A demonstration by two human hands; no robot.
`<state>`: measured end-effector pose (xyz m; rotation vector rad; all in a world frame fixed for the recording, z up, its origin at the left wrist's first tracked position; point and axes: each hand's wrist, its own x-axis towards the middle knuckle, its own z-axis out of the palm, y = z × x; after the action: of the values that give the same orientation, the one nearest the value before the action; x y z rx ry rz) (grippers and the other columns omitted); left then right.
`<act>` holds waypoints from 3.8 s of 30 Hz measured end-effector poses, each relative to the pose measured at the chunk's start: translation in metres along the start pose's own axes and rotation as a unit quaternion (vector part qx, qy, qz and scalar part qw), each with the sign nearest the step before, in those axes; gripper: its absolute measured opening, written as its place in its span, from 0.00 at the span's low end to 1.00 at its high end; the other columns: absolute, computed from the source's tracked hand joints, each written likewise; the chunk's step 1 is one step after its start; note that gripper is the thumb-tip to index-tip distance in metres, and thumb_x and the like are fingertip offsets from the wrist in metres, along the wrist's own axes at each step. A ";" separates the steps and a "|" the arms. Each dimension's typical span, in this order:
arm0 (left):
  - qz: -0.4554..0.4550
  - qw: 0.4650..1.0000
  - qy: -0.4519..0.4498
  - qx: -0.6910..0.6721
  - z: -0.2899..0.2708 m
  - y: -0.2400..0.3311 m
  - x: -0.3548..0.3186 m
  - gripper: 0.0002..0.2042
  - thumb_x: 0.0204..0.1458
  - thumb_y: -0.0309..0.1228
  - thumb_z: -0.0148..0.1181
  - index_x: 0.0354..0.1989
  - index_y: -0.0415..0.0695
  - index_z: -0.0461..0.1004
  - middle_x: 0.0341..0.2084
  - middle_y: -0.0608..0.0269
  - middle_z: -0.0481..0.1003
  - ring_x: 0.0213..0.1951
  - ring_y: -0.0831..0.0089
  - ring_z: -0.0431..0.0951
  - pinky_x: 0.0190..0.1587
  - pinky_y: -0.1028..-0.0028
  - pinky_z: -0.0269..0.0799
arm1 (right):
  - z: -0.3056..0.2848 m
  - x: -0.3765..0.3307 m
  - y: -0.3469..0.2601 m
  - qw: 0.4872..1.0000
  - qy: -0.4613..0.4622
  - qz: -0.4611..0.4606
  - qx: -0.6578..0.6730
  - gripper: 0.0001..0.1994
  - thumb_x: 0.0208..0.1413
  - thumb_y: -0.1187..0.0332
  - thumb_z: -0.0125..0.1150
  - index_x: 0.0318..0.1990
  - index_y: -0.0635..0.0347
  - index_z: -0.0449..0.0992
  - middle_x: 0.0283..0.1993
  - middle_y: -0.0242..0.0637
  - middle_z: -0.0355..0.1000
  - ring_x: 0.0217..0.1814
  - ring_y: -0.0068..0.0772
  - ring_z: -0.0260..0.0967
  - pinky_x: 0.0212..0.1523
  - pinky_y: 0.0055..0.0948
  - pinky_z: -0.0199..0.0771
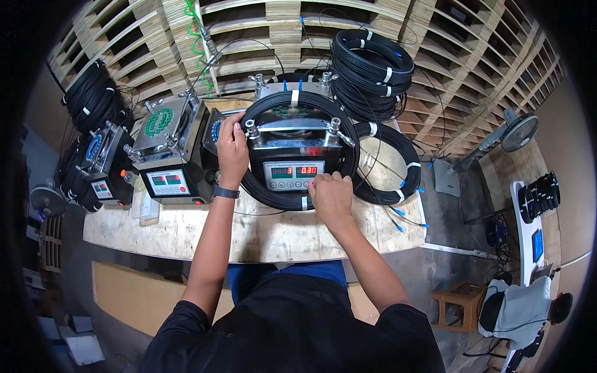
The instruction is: Polishing fiber optic cable connectors using a specialized machine in a factory setting.
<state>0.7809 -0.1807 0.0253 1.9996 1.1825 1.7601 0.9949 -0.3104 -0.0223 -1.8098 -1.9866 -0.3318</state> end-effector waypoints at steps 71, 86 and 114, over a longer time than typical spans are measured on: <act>-0.292 0.935 -0.172 -0.109 0.047 -0.037 0.101 0.35 0.64 0.57 0.44 0.34 0.29 0.79 0.34 0.35 0.79 0.42 0.44 0.79 0.48 0.59 0.70 | -0.003 0.200 0.078 0.890 0.010 0.261 0.374 0.37 0.58 0.33 0.53 0.49 0.66 0.79 0.48 0.55 0.77 0.54 0.45 0.74 0.58 0.34 0.67; -0.249 0.947 -0.179 0.095 0.035 -0.016 0.100 0.37 0.61 0.59 0.46 0.53 0.27 0.72 0.48 0.27 0.75 0.55 0.38 0.74 0.59 0.56 0.68 | -0.041 0.190 0.044 0.842 -0.073 0.235 0.479 0.43 0.58 0.28 0.48 0.53 0.69 0.74 0.48 0.40 0.74 0.49 0.31 0.67 0.58 0.27 0.62; -0.227 0.970 -0.043 0.070 0.054 -0.015 0.100 0.33 0.59 0.56 0.53 0.48 0.29 0.74 0.43 0.28 0.76 0.50 0.36 0.75 0.55 0.52 0.69 | -0.006 0.201 0.075 0.883 -0.016 0.241 0.402 0.37 0.59 0.35 0.52 0.55 0.66 0.75 0.56 0.64 0.73 0.63 0.56 0.69 0.64 0.39 0.64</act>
<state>0.8195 -0.0851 0.0748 1.6747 1.6156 1.3828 1.0583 -0.1261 0.0680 -1.6286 -1.2928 0.5995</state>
